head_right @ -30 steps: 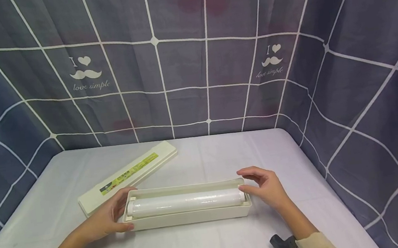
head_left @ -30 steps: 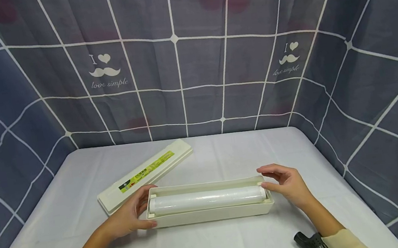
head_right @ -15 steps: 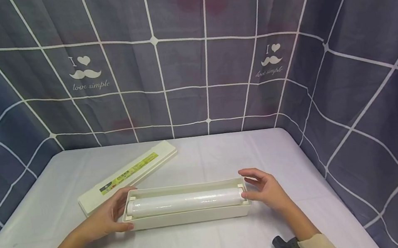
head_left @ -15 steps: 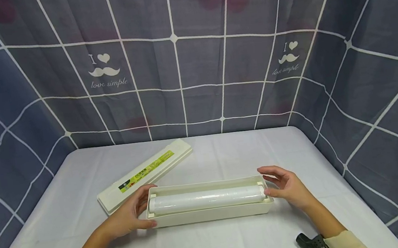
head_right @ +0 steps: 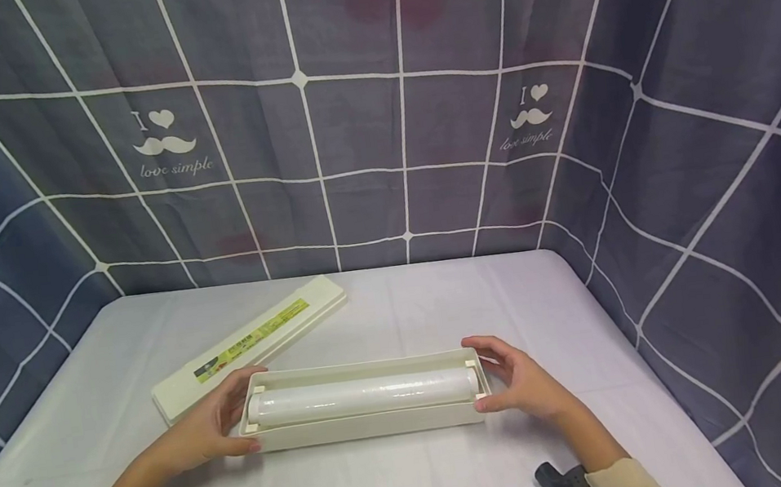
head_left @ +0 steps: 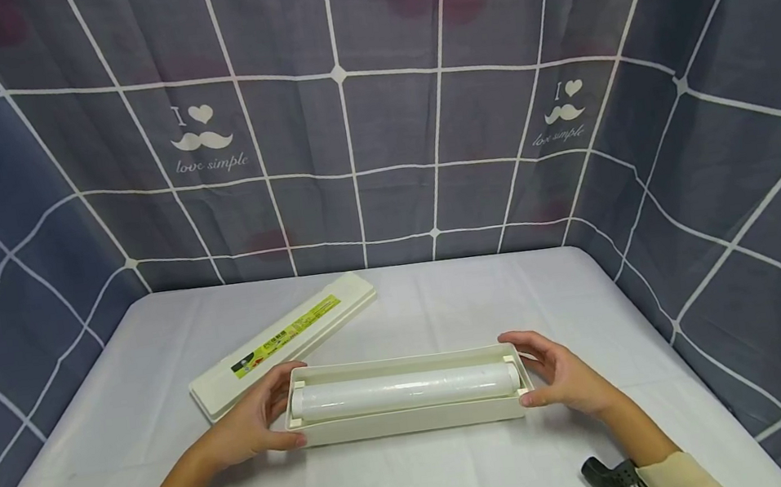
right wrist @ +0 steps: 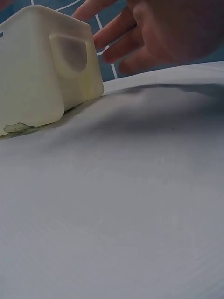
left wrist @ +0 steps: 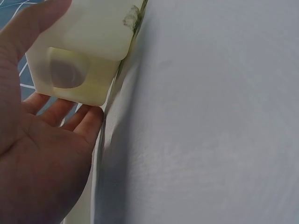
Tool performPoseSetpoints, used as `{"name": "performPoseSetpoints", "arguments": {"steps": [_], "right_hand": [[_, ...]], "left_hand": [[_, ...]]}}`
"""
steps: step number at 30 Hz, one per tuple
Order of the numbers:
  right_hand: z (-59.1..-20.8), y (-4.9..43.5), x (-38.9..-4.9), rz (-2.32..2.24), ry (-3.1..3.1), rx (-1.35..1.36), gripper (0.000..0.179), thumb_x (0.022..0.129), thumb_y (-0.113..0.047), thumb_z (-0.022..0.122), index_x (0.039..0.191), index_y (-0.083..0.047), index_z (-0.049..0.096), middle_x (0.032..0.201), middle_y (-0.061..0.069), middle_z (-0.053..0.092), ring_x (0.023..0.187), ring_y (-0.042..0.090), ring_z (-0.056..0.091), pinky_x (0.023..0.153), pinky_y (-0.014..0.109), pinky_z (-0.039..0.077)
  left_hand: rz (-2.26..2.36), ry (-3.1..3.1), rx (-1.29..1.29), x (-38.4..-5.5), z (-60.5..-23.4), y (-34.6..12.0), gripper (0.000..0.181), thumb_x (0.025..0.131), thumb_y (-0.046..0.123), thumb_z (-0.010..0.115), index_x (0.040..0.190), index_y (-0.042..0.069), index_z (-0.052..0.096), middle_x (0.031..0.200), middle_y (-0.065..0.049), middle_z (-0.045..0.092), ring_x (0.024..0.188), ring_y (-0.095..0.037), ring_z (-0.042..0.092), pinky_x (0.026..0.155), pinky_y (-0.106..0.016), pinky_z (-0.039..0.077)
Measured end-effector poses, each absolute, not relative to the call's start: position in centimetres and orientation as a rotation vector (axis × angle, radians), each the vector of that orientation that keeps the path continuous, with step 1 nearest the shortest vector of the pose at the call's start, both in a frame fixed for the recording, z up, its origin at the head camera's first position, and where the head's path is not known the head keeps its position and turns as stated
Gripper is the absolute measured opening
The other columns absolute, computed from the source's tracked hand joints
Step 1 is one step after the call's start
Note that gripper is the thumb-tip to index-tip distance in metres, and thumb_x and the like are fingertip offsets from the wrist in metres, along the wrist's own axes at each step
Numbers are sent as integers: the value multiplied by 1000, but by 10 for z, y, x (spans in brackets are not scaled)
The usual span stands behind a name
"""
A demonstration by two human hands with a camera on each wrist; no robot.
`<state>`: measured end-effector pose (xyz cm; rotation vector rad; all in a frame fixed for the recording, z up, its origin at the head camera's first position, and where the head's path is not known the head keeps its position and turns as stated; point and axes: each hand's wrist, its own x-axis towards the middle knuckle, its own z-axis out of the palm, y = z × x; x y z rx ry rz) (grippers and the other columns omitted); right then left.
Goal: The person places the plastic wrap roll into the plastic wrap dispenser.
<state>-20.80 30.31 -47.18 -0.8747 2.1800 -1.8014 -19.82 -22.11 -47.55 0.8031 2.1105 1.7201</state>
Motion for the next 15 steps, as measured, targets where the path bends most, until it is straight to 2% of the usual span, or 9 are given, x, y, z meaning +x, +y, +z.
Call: {"name": "performPoseSetpoints", "arguments": {"steps": [3,5,11,15], "right_hand": [[-471,302,-207,-1789,2169,-867,94,74,6,85,151,10,33,151,33,39,140,7,47,115,14,38],[-471,301,-207,-1773,2172,-854,96,73,5,86,152,9,32,152,38,34,140,7,47,114,14,38],[-474,301,-208,-1743,2170,-796,101,72,3,88,155,4,30,153,31,38,134,6,51,112,14,41],[-477,301,-208,-1744,2158,-789,103,72,3,88,156,3,28,152,32,39,131,7,53,110,15,44]], "left_hand": [[1725,2100,806,-197,-476,-222,105,76,0,88,156,-4,19,154,-29,32,134,4,50,109,-9,41],[1733,2093,816,-196,-476,-223,107,76,-1,87,156,-4,17,155,-30,30,135,5,48,109,-10,42],[1739,2130,841,-193,-476,-228,108,75,0,88,157,-1,17,159,-32,24,139,7,43,112,-9,37],[1733,2164,827,-189,-474,-231,111,75,2,89,158,-3,16,160,-32,24,142,8,39,114,-9,33]]}}
